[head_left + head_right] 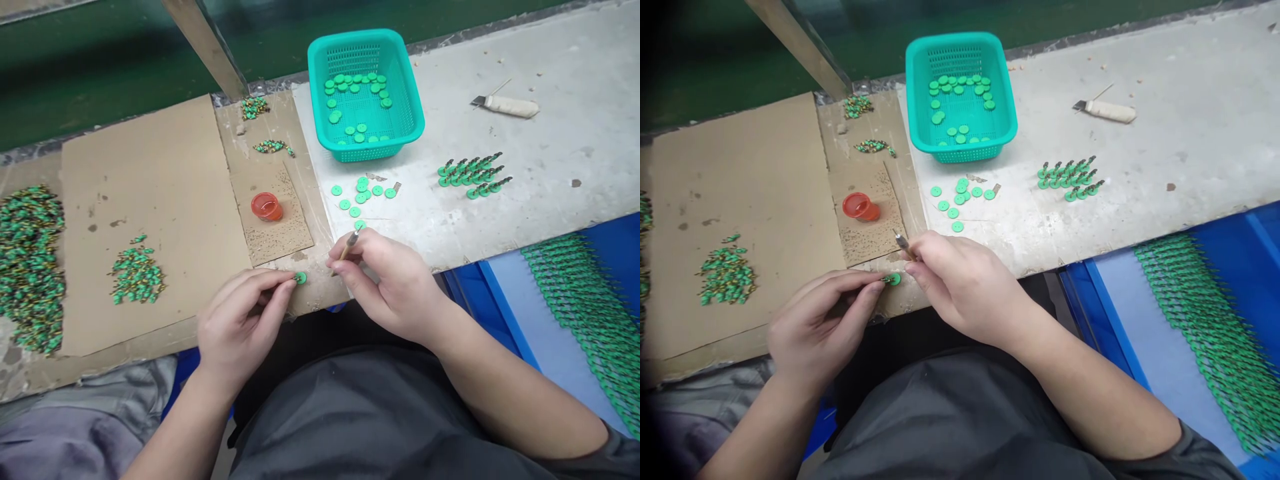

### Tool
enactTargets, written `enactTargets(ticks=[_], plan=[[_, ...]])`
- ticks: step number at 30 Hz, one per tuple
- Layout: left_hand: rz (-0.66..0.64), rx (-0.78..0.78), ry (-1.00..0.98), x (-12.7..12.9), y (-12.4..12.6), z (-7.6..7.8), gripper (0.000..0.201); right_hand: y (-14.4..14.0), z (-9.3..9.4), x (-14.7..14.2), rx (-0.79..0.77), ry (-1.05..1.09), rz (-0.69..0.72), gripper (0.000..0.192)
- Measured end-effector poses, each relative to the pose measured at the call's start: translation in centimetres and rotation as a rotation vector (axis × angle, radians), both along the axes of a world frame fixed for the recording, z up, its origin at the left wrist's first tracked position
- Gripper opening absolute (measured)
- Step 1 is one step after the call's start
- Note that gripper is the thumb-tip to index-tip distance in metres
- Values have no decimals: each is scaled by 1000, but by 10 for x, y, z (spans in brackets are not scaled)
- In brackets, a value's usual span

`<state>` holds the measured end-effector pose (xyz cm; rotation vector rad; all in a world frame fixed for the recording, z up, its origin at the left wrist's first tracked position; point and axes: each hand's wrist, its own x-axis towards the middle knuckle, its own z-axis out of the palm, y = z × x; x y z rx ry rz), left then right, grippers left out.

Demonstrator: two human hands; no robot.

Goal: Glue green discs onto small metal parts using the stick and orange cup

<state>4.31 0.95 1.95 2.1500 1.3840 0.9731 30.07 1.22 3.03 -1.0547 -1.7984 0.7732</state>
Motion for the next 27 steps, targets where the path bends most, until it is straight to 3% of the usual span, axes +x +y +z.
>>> enactTargets(ticks=[5,11,27], plan=[[-8,18,4,1,0,-1,15,0,1,3,53,-47,32,13],[0,5,-2,-1,0,-3,12,6,8,8,-75,-148,149,15],[-32,23,-17,0,2,-4,11,26,4,-5,-72,-126,188,17]])
